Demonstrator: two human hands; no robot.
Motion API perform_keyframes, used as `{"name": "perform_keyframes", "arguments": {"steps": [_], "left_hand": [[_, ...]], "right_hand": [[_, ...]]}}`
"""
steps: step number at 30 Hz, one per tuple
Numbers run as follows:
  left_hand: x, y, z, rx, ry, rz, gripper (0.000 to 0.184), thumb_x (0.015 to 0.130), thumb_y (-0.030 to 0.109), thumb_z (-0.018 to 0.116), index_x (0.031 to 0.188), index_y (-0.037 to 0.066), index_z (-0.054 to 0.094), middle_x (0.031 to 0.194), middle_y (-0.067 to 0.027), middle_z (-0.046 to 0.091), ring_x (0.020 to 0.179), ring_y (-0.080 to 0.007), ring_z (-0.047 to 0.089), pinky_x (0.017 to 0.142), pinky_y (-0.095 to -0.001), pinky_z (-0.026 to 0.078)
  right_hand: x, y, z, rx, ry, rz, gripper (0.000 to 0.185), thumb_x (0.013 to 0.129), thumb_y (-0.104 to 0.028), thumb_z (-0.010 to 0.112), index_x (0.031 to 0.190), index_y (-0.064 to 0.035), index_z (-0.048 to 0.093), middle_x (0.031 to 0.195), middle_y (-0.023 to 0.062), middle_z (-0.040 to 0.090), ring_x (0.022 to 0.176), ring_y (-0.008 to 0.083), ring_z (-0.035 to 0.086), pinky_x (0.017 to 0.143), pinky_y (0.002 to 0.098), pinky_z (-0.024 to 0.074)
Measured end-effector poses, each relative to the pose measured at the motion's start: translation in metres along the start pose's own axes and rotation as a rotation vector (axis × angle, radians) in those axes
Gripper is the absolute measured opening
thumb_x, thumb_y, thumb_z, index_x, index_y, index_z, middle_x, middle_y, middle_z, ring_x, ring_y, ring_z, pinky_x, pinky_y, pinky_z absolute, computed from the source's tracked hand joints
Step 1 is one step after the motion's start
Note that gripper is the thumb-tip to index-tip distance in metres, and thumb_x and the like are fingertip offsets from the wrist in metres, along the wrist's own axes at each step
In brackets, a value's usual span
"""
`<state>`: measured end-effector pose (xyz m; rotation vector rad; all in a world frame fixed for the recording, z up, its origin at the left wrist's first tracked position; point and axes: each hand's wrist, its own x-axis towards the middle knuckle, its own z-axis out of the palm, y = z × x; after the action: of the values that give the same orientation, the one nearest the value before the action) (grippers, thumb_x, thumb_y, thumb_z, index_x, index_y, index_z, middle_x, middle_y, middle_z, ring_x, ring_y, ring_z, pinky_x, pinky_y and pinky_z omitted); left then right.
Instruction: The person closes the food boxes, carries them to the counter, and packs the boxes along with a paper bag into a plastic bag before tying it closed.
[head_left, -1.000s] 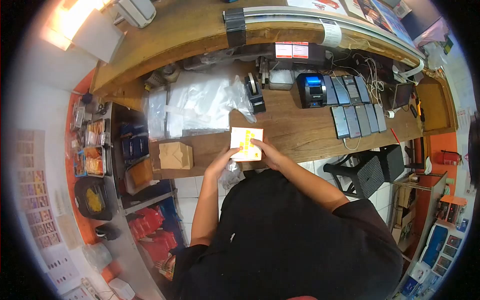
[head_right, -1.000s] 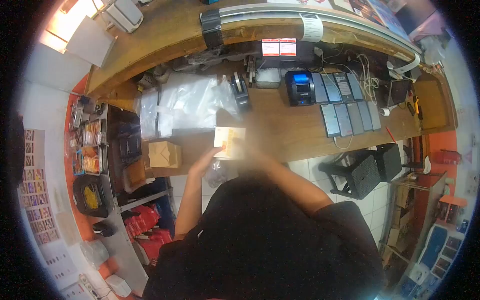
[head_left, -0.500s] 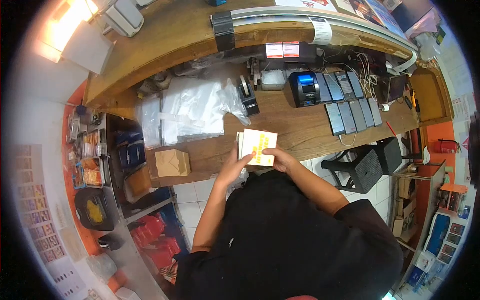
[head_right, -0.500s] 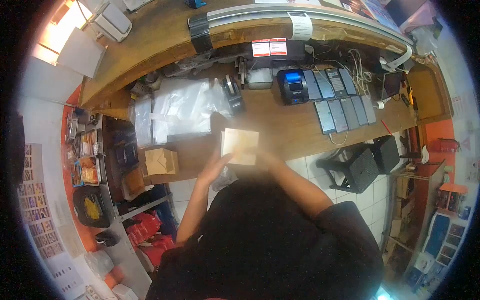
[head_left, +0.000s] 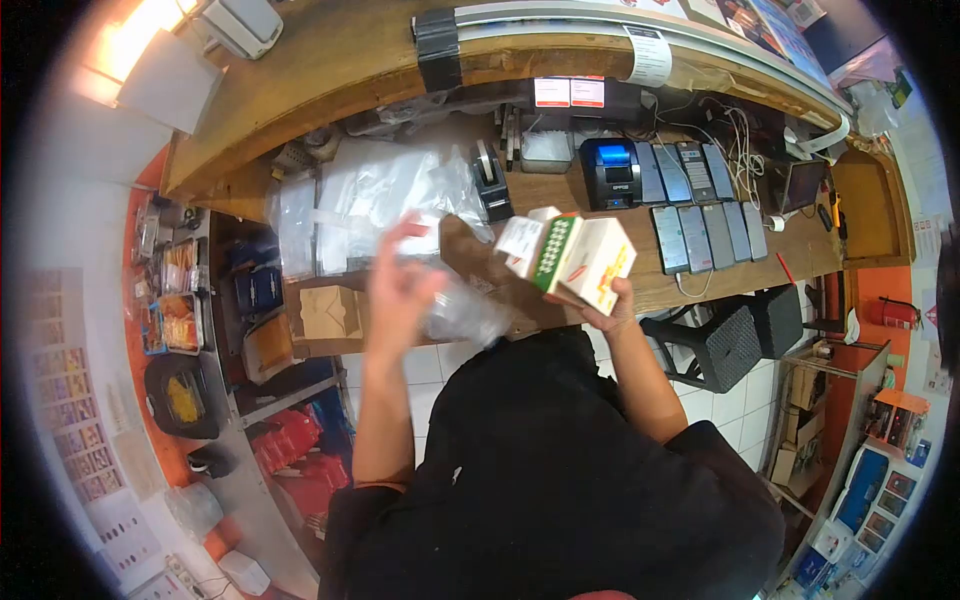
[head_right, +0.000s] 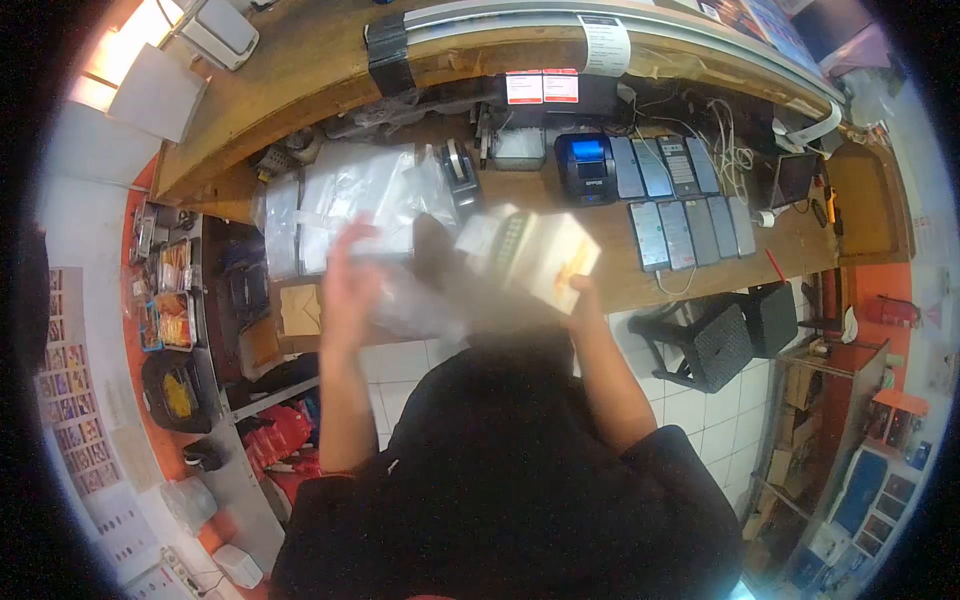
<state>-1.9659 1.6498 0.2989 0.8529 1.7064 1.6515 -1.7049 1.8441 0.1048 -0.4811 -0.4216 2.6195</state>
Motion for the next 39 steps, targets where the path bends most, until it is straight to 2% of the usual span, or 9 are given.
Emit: {"name": "perform_keyframes", "arguments": {"steps": [3,5,6,9,12,20,25,33,39], "left_hand": [[-0.001,0.001,-0.033,-0.197,0.067,0.166,0.086,0.07,0.012,0.08,0.142,0.005,0.032,0.127,-0.0082,0.043,0.106,-0.02,0.053,0.087,-0.0322,0.049],[-0.009,-0.031,-0.04,0.088,0.145,-0.074,0.089,0.067,0.004,0.079,0.141,0.005,0.031,0.129,-0.0121,0.041,0.108,-0.0213,0.052,0.095,-0.0337,0.045],[-0.014,-0.072,-0.052,0.53,0.116,-0.087,0.083,0.067,-0.002,0.078,0.137,0.002,0.033,0.127,-0.014,0.043,0.111,-0.0221,0.05,0.099,-0.0342,0.042],[-0.04,-0.246,-0.056,0.036,0.271,-0.427,0.038,0.076,-0.002,0.068,0.111,-0.002,0.052,0.098,-0.0076,0.062,0.086,-0.0167,0.06,0.075,-0.0308,0.051],[-0.046,-0.195,-0.015,0.005,0.43,-0.518,0.024,0.082,0.002,0.061,0.106,-0.002,0.059,0.093,-0.0084,0.064,0.084,-0.0137,0.06,0.07,-0.0284,0.049],[-0.063,-0.239,-0.03,-0.419,0.41,-0.534,0.034,0.095,0.031,0.045,0.095,0.002,0.064,0.069,-0.0034,0.063,0.048,-0.0101,0.056,0.036,-0.0236,0.037],[-0.062,-0.21,-0.029,-0.317,0.48,-0.84,0.036,0.089,0.034,0.053,0.093,-0.001,0.064,0.07,-0.007,0.063,0.052,-0.0153,0.058,0.036,-0.0284,0.038],[-0.061,-0.199,-0.034,-0.152,0.549,-0.705,0.059,0.085,0.048,0.06,0.091,-0.011,0.064,0.082,-0.0149,0.065,0.069,-0.0219,0.064,0.057,-0.0351,0.049],[-0.071,-0.202,-0.029,0.045,0.386,-0.515,0.057,0.083,0.051,0.063,0.092,-0.005,0.064,0.075,-0.0098,0.06,0.06,-0.017,0.057,0.049,-0.0311,0.043]], "right_hand": [[-0.015,-0.026,0.004,-0.014,0.014,-0.102,0.099,0.061,-0.037,0.077,0.144,-0.0101,0.029,0.14,0.0167,0.042,0.128,0.0404,0.042,0.104,0.0652,0.0343],[-0.024,-0.044,0.022,-0.069,-0.018,-0.124,0.099,0.061,-0.037,0.078,0.143,-0.0091,0.031,0.138,0.0165,0.044,0.127,0.0381,0.044,0.104,0.0618,0.037],[-0.027,-0.049,0.018,-0.084,0.014,-0.137,0.096,0.061,-0.035,0.078,0.141,-0.0065,0.034,0.135,0.0157,0.049,0.125,0.0353,0.047,0.104,0.0568,0.0397],[-0.025,-0.053,0.014,-0.142,-0.011,-0.034,0.09,0.061,-0.032,0.077,0.138,-0.0039,0.039,0.129,0.0159,0.054,0.12,0.0343,0.053,0.103,0.052,0.0428],[-0.007,-0.023,0.018,-0.16,-0.022,0.078,0.074,0.064,-0.021,0.068,0.129,0.0049,0.044,0.112,0.0192,0.06,0.102,0.0315,0.062,0.085,0.0447,0.0553],[0.068,0.085,0.017,-0.333,-0.04,0.705,0.057,0.076,-0.009,0.068,0.129,0.0012,0.049,0.12,0.0166,0.062,0.107,0.0282,0.063,0.097,0.0427,0.0492],[0.081,0.077,0.016,-0.529,-0.04,0.769,0.061,0.075,-0.009,0.071,0.131,0.0003,0.047,0.123,0.0142,0.061,0.111,0.0254,0.061,0.097,0.041,0.0492],[0.075,0.067,0.055,-0.61,-0.184,0.943,0.074,0.073,-0.009,0.073,0.138,-0.0029,0.039,0.127,0.0132,0.058,0.114,0.024,0.059,0.096,0.0398,0.0485],[0.09,0.094,0.022,-0.485,-0.149,0.705,0.074,0.074,-0.011,0.072,0.139,-0.0042,0.038,0.127,0.0132,0.057,0.116,0.0234,0.057,0.099,0.039,0.0466]]}}
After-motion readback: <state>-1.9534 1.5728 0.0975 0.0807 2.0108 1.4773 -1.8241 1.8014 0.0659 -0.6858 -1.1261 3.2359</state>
